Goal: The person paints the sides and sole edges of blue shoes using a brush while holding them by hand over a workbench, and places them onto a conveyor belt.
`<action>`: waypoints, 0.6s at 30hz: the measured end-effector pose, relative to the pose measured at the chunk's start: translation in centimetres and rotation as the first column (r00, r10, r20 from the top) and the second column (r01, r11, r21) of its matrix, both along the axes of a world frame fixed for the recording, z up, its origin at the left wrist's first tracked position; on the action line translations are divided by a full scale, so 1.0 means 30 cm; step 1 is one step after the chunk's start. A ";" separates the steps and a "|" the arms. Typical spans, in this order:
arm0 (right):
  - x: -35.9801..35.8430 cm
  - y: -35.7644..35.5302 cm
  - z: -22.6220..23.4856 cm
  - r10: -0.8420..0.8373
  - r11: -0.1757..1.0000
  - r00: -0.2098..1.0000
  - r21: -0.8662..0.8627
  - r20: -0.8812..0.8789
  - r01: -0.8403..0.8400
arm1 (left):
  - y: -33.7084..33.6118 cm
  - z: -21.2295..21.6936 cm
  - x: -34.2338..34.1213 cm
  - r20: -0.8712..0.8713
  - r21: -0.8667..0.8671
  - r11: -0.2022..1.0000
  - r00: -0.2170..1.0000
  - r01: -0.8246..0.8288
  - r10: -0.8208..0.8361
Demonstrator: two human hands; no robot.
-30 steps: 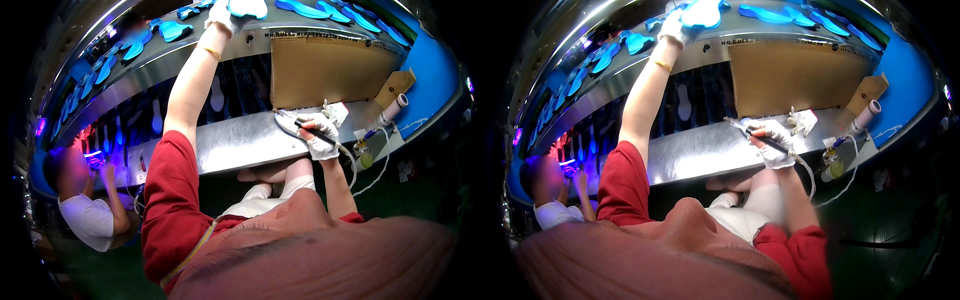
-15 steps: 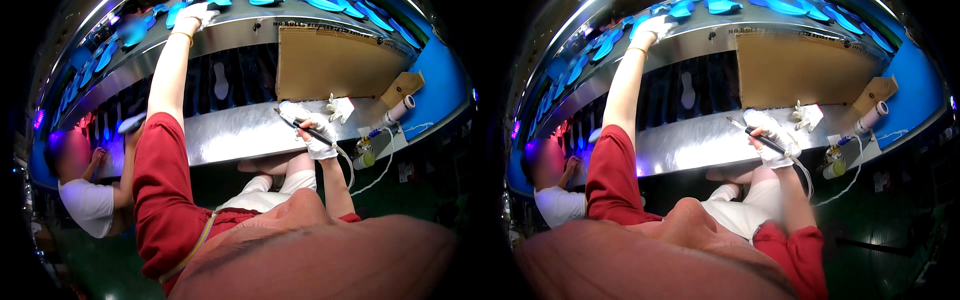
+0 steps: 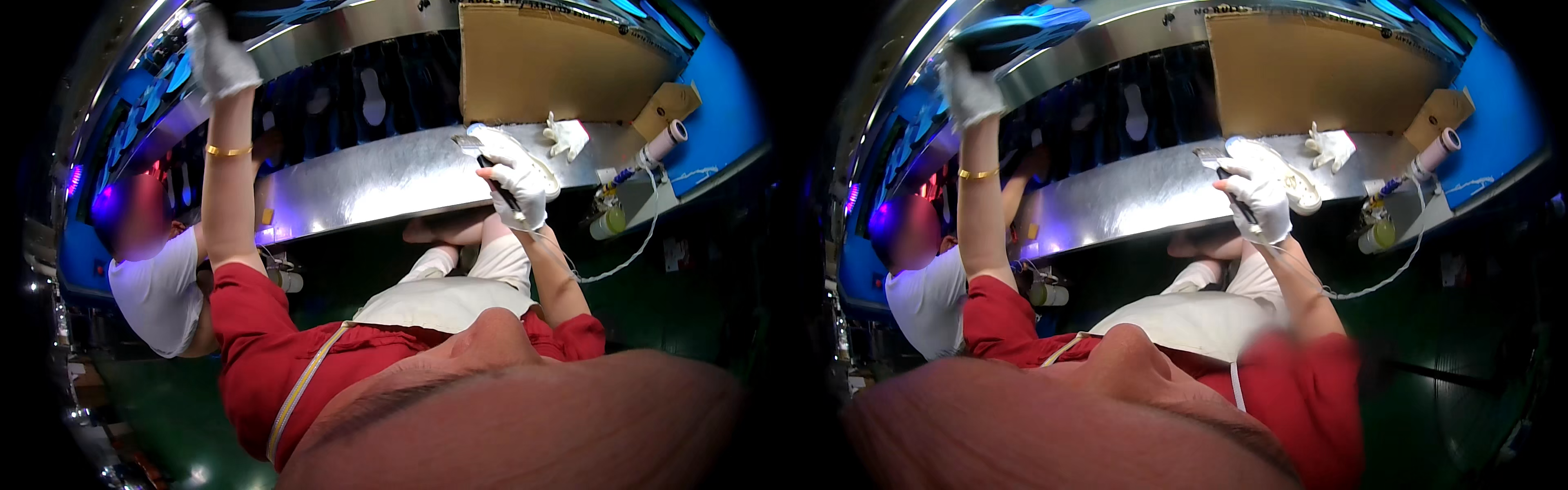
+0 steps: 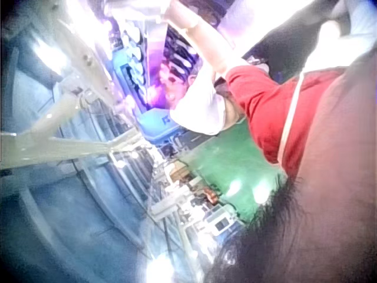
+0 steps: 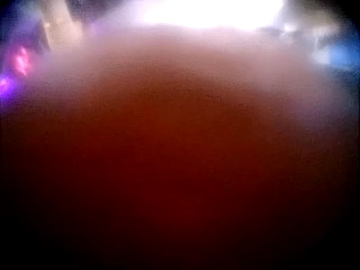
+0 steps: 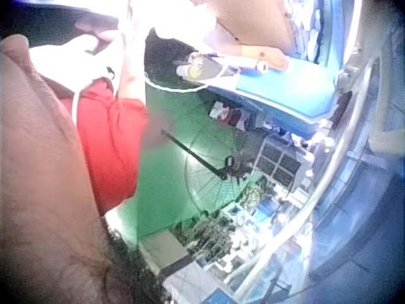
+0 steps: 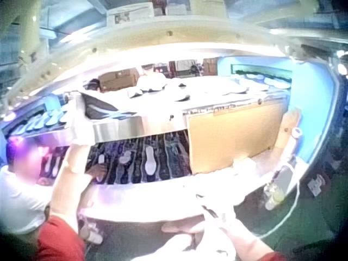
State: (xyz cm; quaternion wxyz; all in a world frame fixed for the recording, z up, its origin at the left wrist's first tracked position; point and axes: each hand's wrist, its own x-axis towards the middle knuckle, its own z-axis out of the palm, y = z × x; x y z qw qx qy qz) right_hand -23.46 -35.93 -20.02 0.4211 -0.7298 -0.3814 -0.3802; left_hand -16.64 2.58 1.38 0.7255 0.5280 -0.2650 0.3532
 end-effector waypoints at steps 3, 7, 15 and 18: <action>-0.037 0.034 -0.001 -0.013 0.997 1.000 -0.073 0.002 0.013 | 0.014 -0.064 -0.097 -0.051 -0.243 0.942 0.966 0.233 -0.252; -0.080 0.060 -0.004 0.050 0.999 0.997 -0.009 -0.062 -0.051 | -0.082 -0.324 -0.109 -0.200 -0.159 0.440 0.408 0.884 -0.891; -0.098 0.073 -0.054 0.589 0.751 0.428 0.660 -0.686 0.025 | -0.427 -0.851 -0.397 -0.296 -0.778 0.329 0.149 0.536 -0.943; -0.088 0.094 -0.068 0.600 0.765 0.426 0.641 -0.677 -0.058 | -0.452 -0.880 -0.421 -0.377 -0.795 0.420 0.187 0.438 -0.907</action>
